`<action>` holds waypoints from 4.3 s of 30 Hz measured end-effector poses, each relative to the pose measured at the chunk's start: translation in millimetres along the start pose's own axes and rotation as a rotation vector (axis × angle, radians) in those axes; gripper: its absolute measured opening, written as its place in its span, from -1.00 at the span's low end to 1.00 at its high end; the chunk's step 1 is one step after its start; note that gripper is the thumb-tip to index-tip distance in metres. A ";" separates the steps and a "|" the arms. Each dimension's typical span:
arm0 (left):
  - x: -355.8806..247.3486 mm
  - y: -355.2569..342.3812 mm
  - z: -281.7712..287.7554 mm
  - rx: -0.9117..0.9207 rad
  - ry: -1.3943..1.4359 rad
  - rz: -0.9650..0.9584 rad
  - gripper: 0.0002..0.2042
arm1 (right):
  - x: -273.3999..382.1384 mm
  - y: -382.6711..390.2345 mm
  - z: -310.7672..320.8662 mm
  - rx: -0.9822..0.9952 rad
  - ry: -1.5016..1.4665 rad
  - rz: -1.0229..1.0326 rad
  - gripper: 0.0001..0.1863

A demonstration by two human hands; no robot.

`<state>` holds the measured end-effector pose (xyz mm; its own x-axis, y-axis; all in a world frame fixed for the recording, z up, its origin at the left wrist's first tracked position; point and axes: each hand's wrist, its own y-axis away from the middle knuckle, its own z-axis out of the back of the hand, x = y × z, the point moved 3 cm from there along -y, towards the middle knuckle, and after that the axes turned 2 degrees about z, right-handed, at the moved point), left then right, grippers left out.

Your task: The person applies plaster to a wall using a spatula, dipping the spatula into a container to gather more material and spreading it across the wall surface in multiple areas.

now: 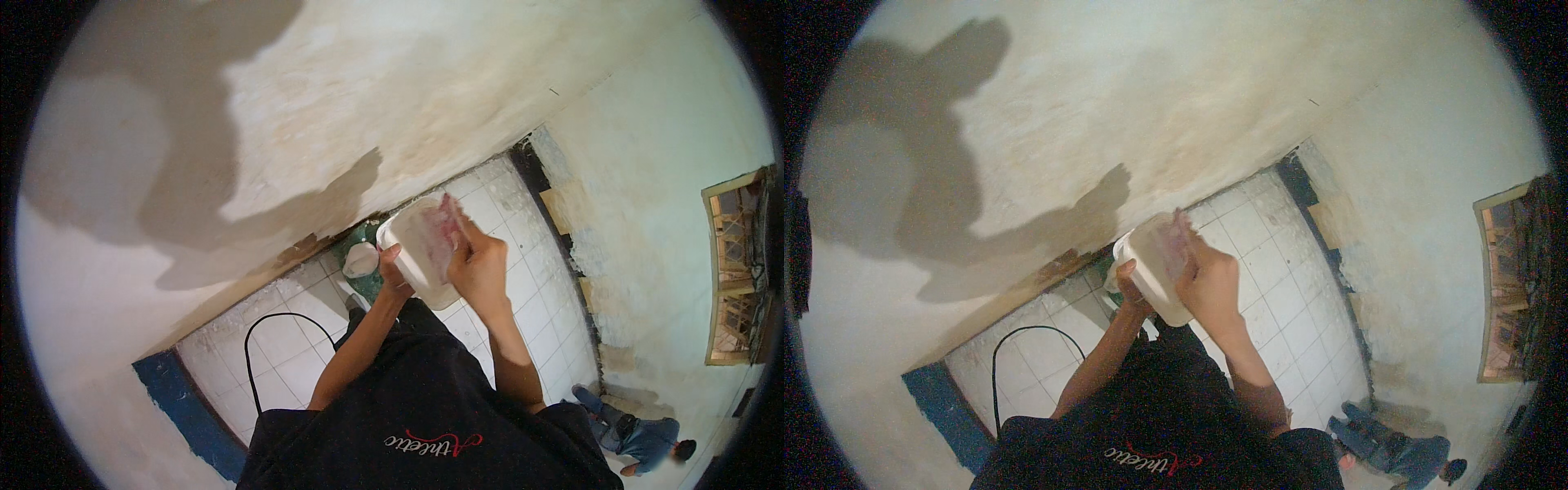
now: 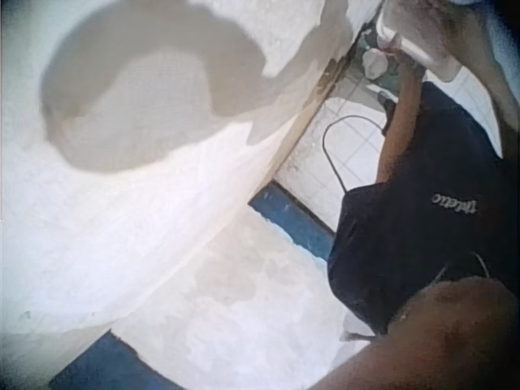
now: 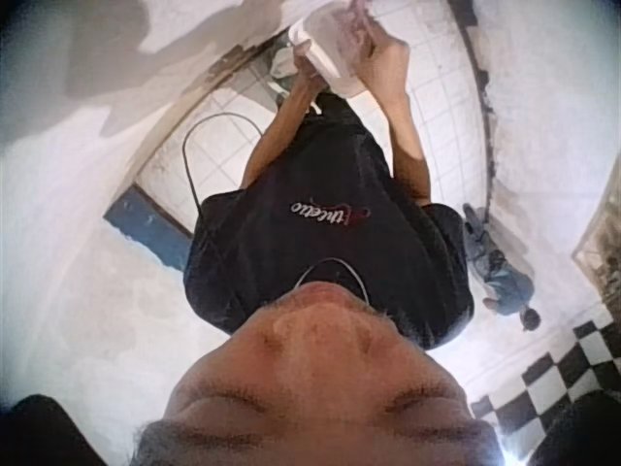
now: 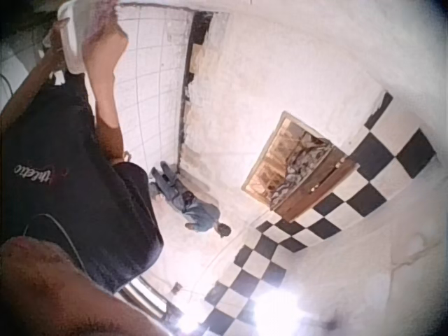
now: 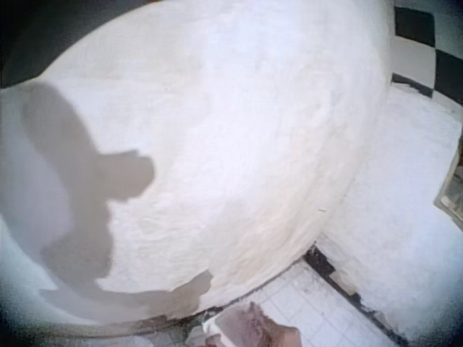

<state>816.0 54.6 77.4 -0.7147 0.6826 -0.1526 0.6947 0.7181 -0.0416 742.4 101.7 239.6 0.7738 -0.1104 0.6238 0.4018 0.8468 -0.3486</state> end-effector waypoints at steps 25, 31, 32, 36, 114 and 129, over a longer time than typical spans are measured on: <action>8.2 2.9 8.6 -0.087 -0.090 0.017 -0.17 | 15.9 -29.0 13.1 0.134 0.159 0.000 -0.56; 11.9 2.4 15.2 -0.081 -0.094 0.030 -0.17 | 27.9 -26.4 12.8 0.133 0.110 0.022 -0.56; 12.2 2.8 19.7 -0.078 -0.106 0.035 -0.17 | 26.1 -26.8 15.5 0.119 0.130 0.009 -0.56; 10.0 6.3 23.4 -0.157 -0.158 0.040 -0.12 | 22.1 -26.2 13.5 0.112 0.130 0.009 -0.57; -16.9 3.6 -5.6 -0.218 -0.195 -0.086 -0.23 | -19.9 12.8 -11.9 0.135 -0.069 -0.005 -0.42; -15.0 -1.7 -4.5 -0.362 -0.137 -0.194 -0.27 | -28.1 32.7 15.5 0.074 0.065 0.108 -0.66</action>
<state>825.2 43.8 84.2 -0.7947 0.5238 -0.3067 0.4584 0.8491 0.2625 726.2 140.5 221.6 0.8415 -0.0479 0.5381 0.2790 0.8915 -0.3570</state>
